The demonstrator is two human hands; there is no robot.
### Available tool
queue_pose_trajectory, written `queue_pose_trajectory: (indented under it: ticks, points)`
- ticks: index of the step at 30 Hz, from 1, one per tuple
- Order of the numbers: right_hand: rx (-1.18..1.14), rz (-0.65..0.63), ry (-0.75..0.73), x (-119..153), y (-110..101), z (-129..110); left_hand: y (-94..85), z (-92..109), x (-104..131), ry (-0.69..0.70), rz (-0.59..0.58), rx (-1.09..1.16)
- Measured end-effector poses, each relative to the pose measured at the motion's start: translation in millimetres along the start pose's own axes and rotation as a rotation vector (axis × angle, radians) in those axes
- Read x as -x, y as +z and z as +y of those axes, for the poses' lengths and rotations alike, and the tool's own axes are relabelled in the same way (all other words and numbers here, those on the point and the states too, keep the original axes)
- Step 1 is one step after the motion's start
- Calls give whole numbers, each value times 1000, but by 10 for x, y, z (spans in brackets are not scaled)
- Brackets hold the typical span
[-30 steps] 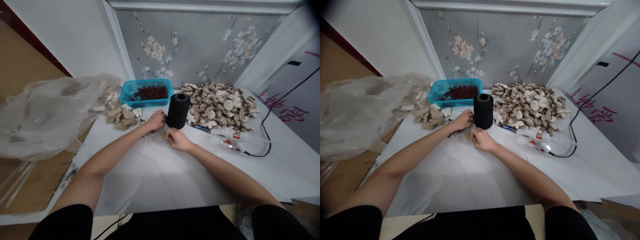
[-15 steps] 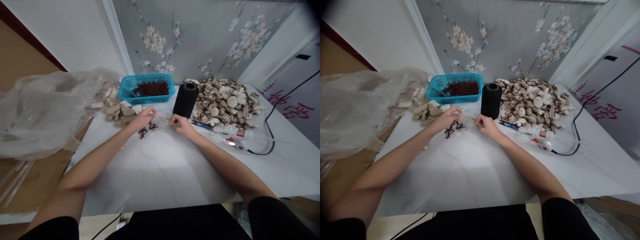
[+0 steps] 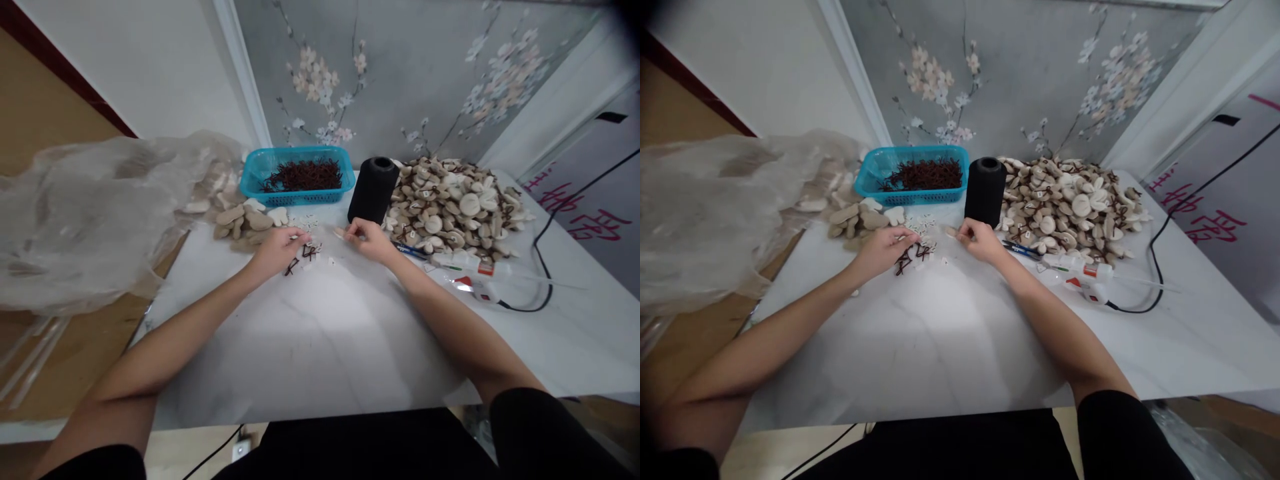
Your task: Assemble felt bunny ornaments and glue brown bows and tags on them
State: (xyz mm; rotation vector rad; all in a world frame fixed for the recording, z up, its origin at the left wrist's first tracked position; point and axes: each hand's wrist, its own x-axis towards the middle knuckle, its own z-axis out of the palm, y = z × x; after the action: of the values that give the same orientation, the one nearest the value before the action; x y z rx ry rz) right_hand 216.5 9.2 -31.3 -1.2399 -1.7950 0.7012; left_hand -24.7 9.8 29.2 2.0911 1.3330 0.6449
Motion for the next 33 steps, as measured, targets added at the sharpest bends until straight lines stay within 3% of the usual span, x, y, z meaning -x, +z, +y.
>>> queue_pose_trajectory:
  ticks: [5, 10, 14, 17, 20, 25, 29, 33]
  points:
    - [71, 38, 71, 52, 7, -55, 28, 86, 217, 72, -40, -72]
    - [163, 66, 96, -41, 18, -74, 84, 110, 257, 131, -3, -175]
    - [149, 106, 100, -119, -84, 49, 162, 132, 307, 254, 19, -211]
    - [137, 144, 104, -39, -171, 2, 297, 140, 405, 338, -23, -276]
    - [82, 78, -24, 206, -205, -264, 456, 145, 556, 499, -66, -429]
    - [245, -103, -174, 690, -182, -721, 554, 250, 796, 732, -40, -626]
    - [279, -192, -251, 883, -164, -802, 492, 390, 874, 788, 24, -591]
    - [305, -258, -303, 947, -128, -804, 386, 497, 882, 735, -56, -496]
